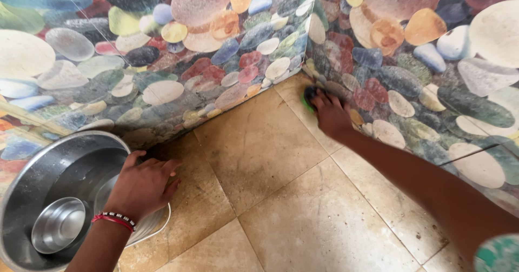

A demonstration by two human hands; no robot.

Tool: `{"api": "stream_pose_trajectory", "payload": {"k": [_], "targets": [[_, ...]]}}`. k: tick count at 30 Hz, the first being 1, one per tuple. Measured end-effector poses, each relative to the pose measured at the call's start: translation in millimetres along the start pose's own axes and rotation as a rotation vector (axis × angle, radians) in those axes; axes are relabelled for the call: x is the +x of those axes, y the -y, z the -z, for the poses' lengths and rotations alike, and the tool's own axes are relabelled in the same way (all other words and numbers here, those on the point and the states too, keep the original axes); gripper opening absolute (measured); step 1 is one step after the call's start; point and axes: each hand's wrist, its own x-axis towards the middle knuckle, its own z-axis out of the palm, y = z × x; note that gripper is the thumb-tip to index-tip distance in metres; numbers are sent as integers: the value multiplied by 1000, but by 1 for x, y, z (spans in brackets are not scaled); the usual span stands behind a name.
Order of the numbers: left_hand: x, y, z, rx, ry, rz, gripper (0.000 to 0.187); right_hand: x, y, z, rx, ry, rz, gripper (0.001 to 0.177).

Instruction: The person scrubs the floor tiles near a wall by hand using a scouring pad and water from a bucket.

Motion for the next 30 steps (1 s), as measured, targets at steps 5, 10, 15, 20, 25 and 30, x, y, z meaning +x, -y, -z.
{"api": "stream_pose_trajectory", "payload": {"k": [5, 10, 15, 20, 25, 30], "targets": [[1, 0, 0, -54, -11, -7, 49, 16, 10, 2, 6, 39, -29, 43], [-2, 2, -2, -79, -45, -14, 46, -31, 10, 5, -57, -47, 39, 44], [1, -1, 3, -43, -2, -5, 46, 3, 23, -6, -13, -6, -102, 47], [0, -2, 5, -32, -14, -9, 46, 58, 40, -23, -40, 4, -157, 53], [0, -1, 2, -49, -38, -8, 45, 17, 49, -16, -32, -8, 73, 48], [-1, 0, 2, -72, -27, -12, 45, -33, 33, 8, 60, 36, 357, 43]]}}
